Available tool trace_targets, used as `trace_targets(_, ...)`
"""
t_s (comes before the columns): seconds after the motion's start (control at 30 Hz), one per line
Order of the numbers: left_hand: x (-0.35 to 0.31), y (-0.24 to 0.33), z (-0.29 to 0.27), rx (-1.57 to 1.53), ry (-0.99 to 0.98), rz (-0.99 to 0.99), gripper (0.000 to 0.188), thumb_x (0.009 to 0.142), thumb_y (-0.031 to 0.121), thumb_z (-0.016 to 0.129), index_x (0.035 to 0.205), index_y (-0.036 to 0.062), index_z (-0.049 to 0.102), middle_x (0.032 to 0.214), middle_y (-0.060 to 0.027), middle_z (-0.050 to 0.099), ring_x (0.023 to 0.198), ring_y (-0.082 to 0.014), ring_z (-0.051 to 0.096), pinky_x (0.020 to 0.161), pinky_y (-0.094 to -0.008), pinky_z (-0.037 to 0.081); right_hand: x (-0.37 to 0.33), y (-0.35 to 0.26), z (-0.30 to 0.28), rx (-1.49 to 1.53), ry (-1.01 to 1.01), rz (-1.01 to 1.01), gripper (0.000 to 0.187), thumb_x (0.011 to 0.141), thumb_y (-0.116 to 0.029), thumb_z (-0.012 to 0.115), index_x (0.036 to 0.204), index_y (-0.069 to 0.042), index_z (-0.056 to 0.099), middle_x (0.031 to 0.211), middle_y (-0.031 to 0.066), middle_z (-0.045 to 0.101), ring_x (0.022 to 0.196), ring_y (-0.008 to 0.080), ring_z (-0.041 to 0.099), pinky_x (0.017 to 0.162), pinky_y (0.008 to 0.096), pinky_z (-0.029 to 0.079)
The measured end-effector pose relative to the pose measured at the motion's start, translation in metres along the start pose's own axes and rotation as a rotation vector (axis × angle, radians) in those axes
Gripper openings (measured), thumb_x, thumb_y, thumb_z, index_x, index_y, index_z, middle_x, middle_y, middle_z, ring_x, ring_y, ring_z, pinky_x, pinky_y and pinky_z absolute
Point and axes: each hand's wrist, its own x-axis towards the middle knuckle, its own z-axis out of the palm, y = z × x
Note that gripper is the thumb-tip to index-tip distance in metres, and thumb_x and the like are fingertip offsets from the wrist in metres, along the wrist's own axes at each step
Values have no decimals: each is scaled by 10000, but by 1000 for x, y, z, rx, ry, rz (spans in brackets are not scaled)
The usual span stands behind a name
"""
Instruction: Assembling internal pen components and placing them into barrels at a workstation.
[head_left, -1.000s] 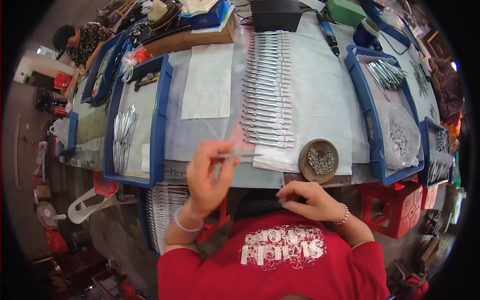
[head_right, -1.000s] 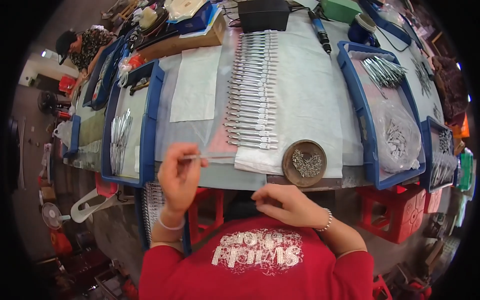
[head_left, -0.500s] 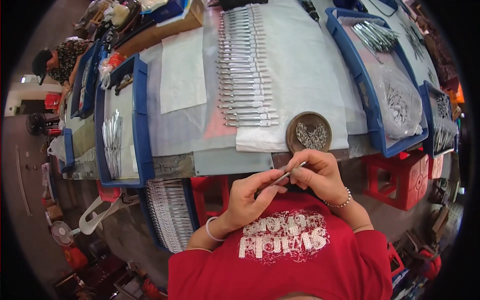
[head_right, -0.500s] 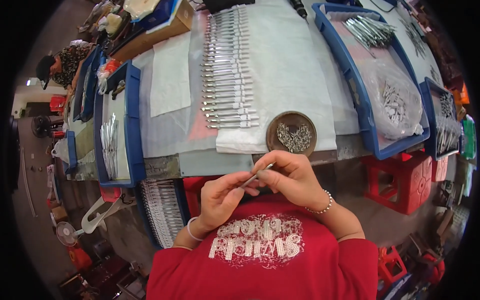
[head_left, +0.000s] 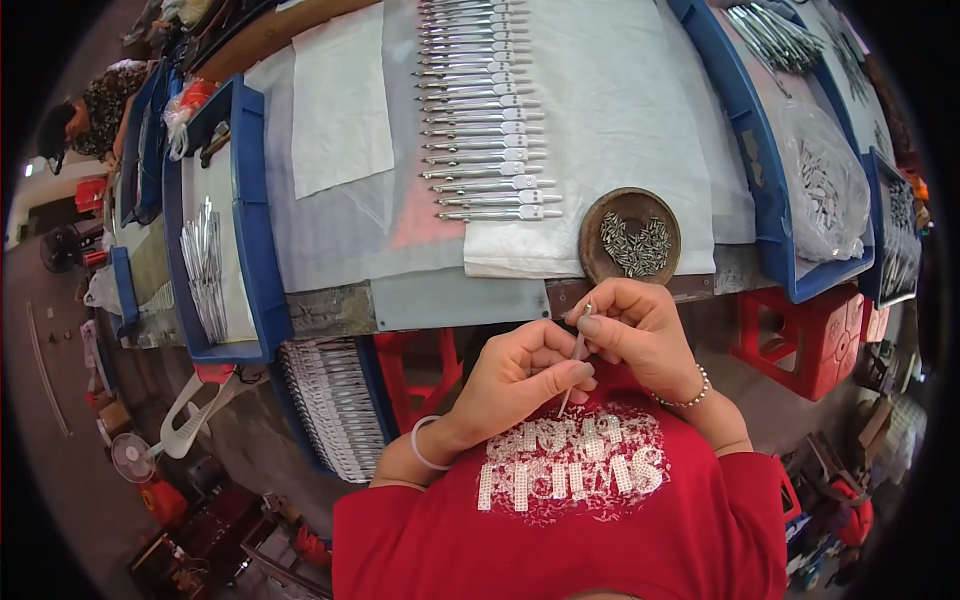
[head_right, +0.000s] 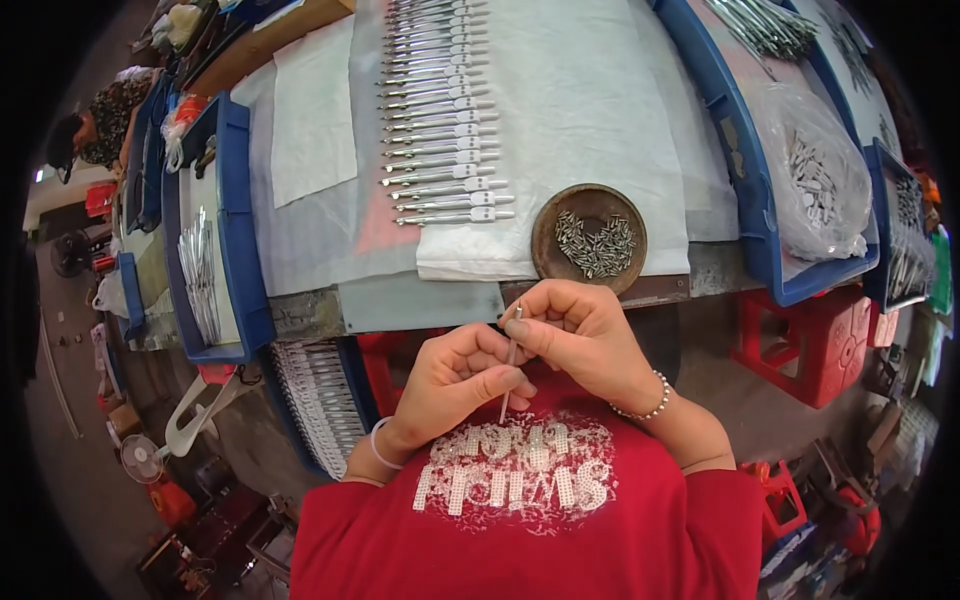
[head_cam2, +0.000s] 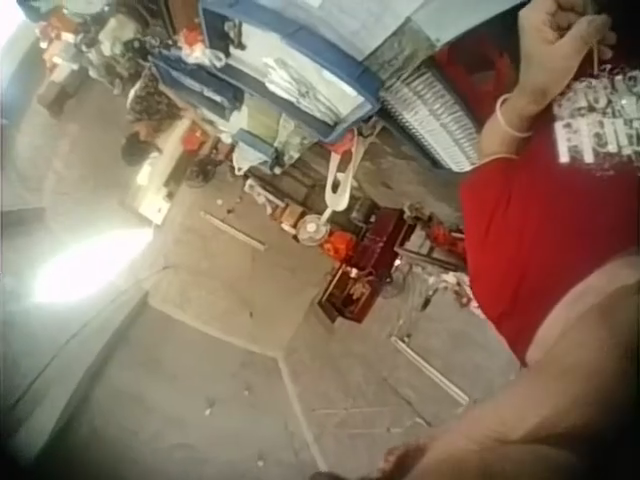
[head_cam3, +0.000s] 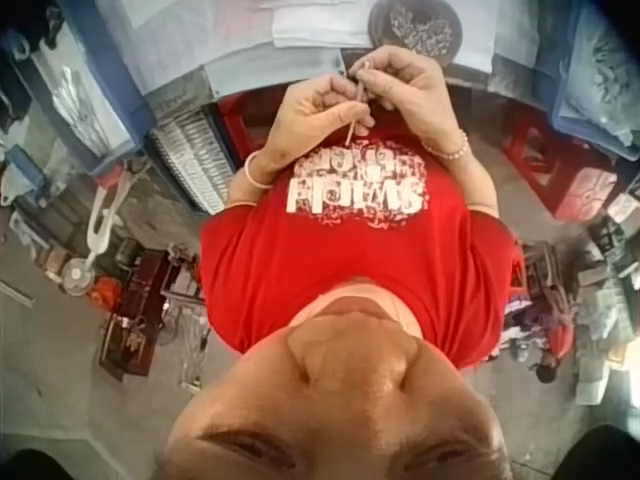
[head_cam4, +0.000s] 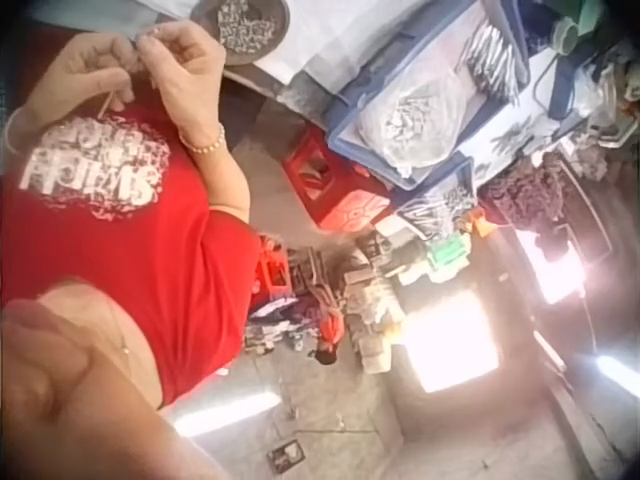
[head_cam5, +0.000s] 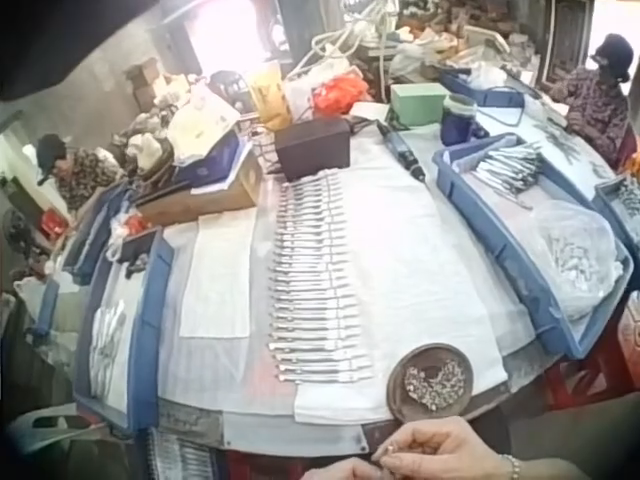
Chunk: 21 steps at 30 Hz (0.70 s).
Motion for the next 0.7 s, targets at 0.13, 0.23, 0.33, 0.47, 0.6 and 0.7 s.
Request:
trace_targets(0.13, 10, 0, -2, -103, -24, -54, 129, 901, 72, 554, 964, -20, 490, 850, -98, 628, 776, -124, 623, 681, -218, 496, 7, -2, -6, -12, 4, 65, 108, 856, -92, 615, 887, 10, 603, 704, 15, 606, 597, 26, 516, 495, 160, 374)
trace_targets(0.23, 15, 5, -2, -131, -36, -79, 124, 902, 74, 552, 950, -17, 483, 848, -98, 629, 767, -126, 623, 678, -221, 498, 12, -4, -8, -7, 3, 60, 103, 859, -91, 611, 882, 9, 603, 698, 11, 600, 621, 36, 539, 508, 164, 390)
trace_targets(0.33, 19, 2, -4, -118, -33, -55, 119, 906, 72, 545, 956, -14, 480, 850, -102, 632, 759, -123, 622, 678, -221, 497, 16, -6, -7, 33, 2, 54, 97, 858, -89, 610, 875, 7, 604, 698, 11, 600, 633, 43, 549, 524, 168, 409)
trace_targets(0.47, 25, 6, -6, -104, -56, -55, 74, 909, 25, 516, 919, 5, 446, 846, -137, 631, 782, -168, 639, 700, -266, 520, 21, -8, -11, 24, -9, 65, 91, 860, -85, 606, 874, 5, 603, 696, 10, 600, 625, 44, 549, 528, 169, 412)
trace_targets(0.6, 28, 9, -7, -134, -93, -56, 84, 913, 47, 519, 941, -4, 458, 844, -123, 631, 761, -147, 631, 686, -245, 509, 25, -7, -16, 25, -29, 123, 82, 866, -88, 598, 877, -8, 605, 688, 1, 593, 583, 28, 506, 499, 162, 372)
trace_targets(0.7, 31, 14, -5, -168, -100, -80, 110, 918, 69, 520, 963, -16, 466, 850, -112, 629, 750, -133, 625, 683, -232, 506, 27, -6, -17, 83, -25, 113, 76, 869, -89, 593, 874, -15, 608, 681, -5, 586, 570, 20, 482, 482, 160, 346)
